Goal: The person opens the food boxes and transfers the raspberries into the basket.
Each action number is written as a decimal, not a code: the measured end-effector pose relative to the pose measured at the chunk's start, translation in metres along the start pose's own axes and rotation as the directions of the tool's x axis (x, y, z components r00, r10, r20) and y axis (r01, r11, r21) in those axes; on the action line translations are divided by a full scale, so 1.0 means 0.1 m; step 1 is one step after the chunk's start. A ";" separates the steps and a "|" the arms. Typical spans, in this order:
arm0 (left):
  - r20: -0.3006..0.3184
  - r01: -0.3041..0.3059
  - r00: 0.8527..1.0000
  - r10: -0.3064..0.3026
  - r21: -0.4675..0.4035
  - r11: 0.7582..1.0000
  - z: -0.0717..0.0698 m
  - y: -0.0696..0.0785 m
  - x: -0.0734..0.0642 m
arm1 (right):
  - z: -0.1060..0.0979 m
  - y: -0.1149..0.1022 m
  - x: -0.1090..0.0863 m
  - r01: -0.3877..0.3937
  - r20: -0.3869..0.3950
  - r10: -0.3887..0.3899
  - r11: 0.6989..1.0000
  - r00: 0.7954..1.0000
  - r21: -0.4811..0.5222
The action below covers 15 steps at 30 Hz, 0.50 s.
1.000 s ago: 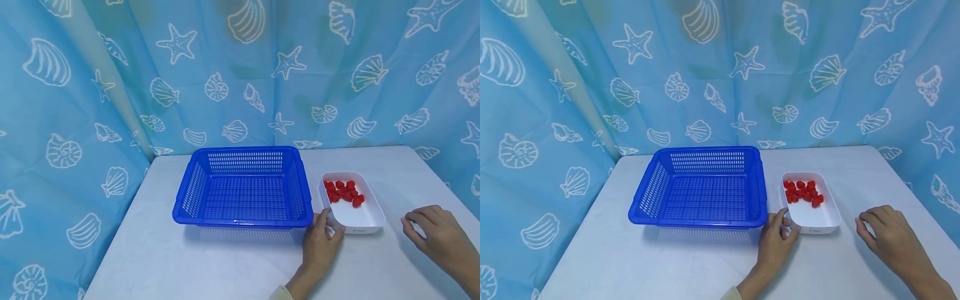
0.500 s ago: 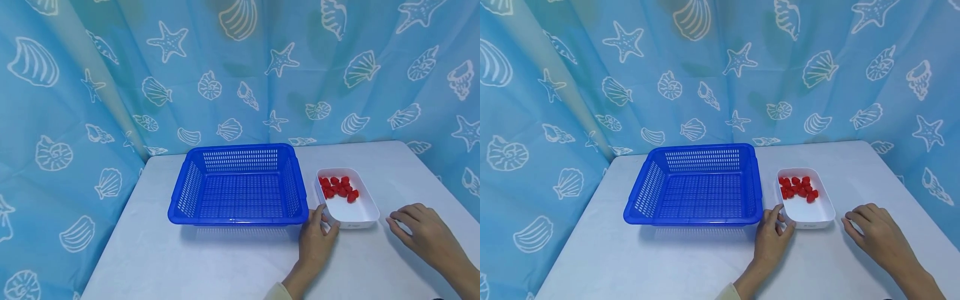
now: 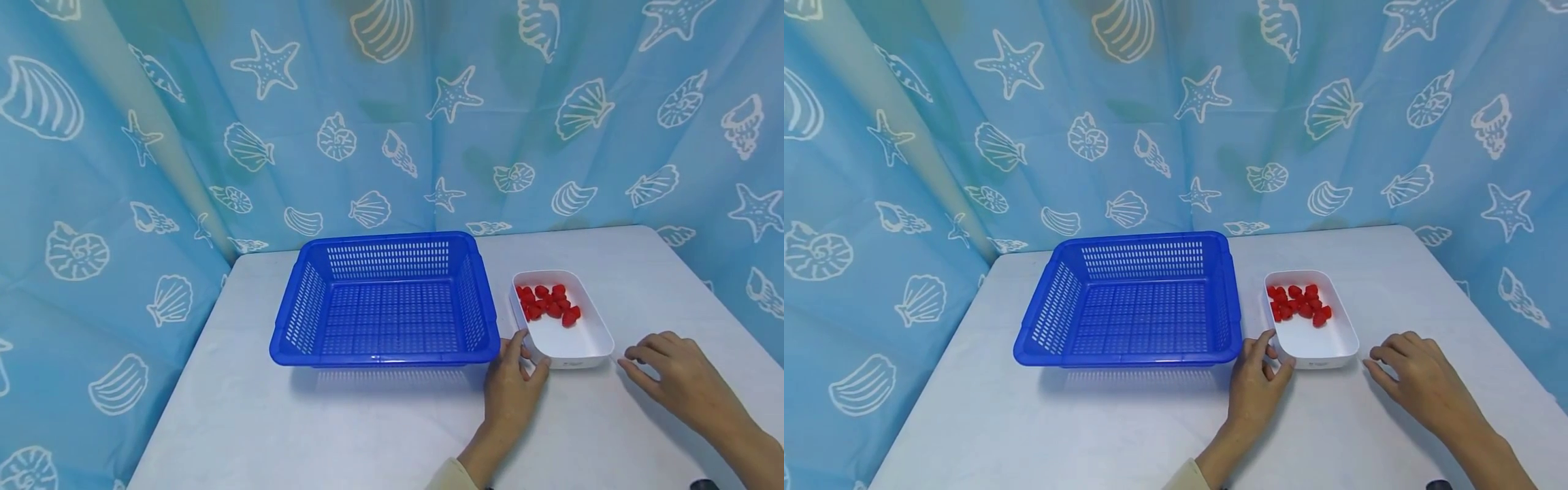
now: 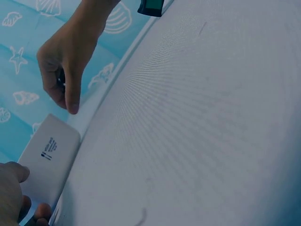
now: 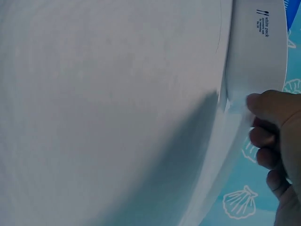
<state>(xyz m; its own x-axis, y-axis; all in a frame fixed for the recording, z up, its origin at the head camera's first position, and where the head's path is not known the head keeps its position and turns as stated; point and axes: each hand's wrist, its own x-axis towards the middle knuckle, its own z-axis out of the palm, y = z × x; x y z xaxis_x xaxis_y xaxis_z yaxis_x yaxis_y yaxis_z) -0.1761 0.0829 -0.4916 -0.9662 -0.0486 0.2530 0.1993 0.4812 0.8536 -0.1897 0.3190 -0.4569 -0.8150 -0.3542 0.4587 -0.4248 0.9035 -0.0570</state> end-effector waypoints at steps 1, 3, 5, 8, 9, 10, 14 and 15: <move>-0.001 0.002 1.000 -0.002 0.000 1.000 0.00 0.01 0.00 | 0.00 0.01 0.00 -0.001 0.007 0.001 1.000 1.000 0.004; -0.005 0.002 1.000 -0.002 0.001 1.000 0.01 0.02 0.01 | 0.02 0.02 -0.01 0.003 0.018 -0.003 1.000 1.000 0.012; -0.012 0.001 1.000 -0.001 0.006 1.000 0.02 0.02 0.01 | 0.03 0.03 -0.02 0.014 0.023 -0.014 1.000 1.000 0.019; -0.027 -0.004 1.000 0.004 0.018 1.000 0.01 0.02 0.01 | 0.06 0.04 -0.03 0.013 0.037 -0.014 1.000 0.999 0.019; -0.029 -0.004 1.000 0.004 0.019 1.000 0.01 0.01 0.01 | 0.07 0.03 -0.03 0.006 0.046 -0.007 1.000 0.999 0.019; -0.029 -0.001 1.000 0.001 0.016 1.000 0.01 0.01 0.00 | 0.08 0.03 -0.04 -0.003 0.054 0.002 1.000 0.999 0.019; -0.013 0.006 1.000 -0.006 -0.024 1.000 -0.02 0.01 -0.01 | 0.11 0.03 -0.07 -0.060 0.100 0.058 0.998 0.993 0.019; -0.010 0.010 1.000 -0.010 -0.039 0.999 -0.03 0.01 -0.02 | 0.11 0.03 -0.07 -0.075 0.110 0.073 0.997 0.991 0.022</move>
<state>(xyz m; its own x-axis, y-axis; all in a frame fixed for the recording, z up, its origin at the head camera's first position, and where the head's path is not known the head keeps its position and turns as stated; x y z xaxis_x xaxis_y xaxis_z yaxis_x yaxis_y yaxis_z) -0.1738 0.0811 -0.4901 -0.9664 -0.0623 0.2492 0.1963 0.4466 0.8729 -0.1895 0.3213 -0.4701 -0.8819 -0.3119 0.3534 -0.3705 0.9222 -0.1105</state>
